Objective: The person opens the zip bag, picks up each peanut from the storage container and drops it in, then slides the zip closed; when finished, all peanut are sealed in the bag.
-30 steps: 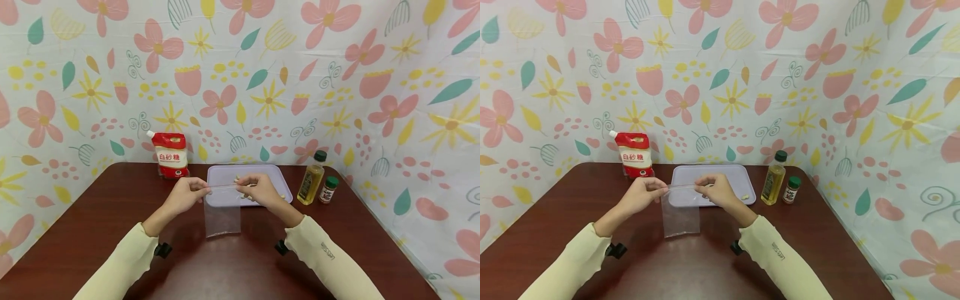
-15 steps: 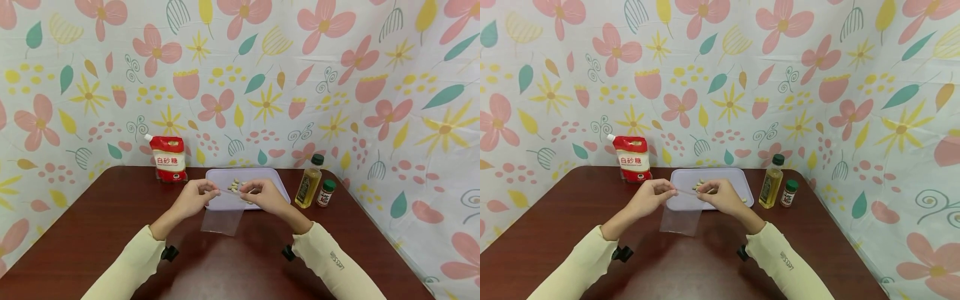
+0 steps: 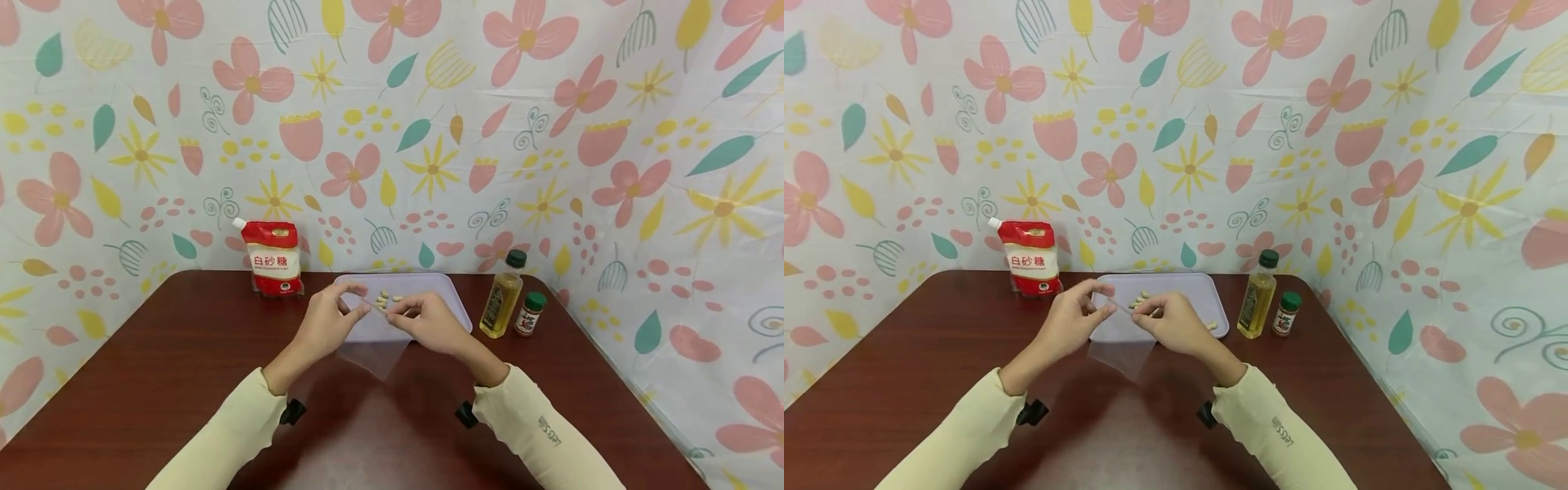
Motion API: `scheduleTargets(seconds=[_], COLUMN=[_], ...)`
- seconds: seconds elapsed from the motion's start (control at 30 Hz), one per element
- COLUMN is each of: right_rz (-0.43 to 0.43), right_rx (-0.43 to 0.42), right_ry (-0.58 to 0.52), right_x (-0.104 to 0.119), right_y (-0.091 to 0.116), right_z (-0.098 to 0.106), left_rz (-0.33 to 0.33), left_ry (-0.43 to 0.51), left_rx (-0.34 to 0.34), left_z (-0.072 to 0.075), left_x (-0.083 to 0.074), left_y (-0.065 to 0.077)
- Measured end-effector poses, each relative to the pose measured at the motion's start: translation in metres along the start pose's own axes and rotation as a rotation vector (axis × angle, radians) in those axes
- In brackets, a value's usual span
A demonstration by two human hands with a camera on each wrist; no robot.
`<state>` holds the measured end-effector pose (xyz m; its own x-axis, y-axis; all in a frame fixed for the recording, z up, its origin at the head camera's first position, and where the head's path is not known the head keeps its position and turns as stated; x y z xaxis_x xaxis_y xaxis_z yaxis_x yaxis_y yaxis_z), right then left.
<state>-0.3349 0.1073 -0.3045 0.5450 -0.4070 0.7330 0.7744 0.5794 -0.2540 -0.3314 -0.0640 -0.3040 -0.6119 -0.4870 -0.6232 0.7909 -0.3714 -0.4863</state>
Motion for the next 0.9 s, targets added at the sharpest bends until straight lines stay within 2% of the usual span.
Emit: scheduleTargets(seconds=[0.07, 0.13, 0.27, 0.37, 0.57, 0.73, 0.9], right_rz=[-0.017, -0.028, -0.023, -0.017, -0.036, -0.083, -0.146], right_rx=[-0.023, -0.037, -0.035, -0.025, 0.001, 0.044, 0.123], right_ry=[-0.003, -0.009, -0.051, -0.099, -0.178, -0.218, -0.294], right_x=[0.001, 0.002, 0.002, 0.001, -0.002, -0.007, -0.013], right_y=[0.000, 0.000, 0.001, 0.002, 0.003, 0.003, 0.004], right_z=[0.001, 0.002, 0.001, 0.000, -0.003, -0.005, -0.007], left_rz=[-0.081, -0.176, -0.337, -0.381, -0.420, -0.501, -0.539], left_ry=[-0.101, -0.218, -0.422, -0.501, -0.510, -0.491, -0.470], left_rx=[-0.067, -0.105, -0.098, -0.079, -0.098, -0.175, -0.223], left_z=[0.001, 0.000, -0.010, -0.016, -0.018, -0.014, -0.010], left_x=[-0.009, -0.018, -0.034, -0.038, -0.040, -0.042, -0.043], left_y=[0.003, 0.007, 0.011, 0.012, 0.014, 0.017, 0.020])
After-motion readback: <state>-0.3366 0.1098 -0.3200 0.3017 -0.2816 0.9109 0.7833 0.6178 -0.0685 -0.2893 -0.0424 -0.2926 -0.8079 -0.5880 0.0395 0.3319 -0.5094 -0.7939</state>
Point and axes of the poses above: each hand's wrist, its own y-axis away from the middle knuckle, its own z-axis out of the back of the hand, x = y × z, the point moved 7 cm from there along -y, towards the middle knuckle, and after that the axes turned 9 degrees about x, right-handed, at the moved point
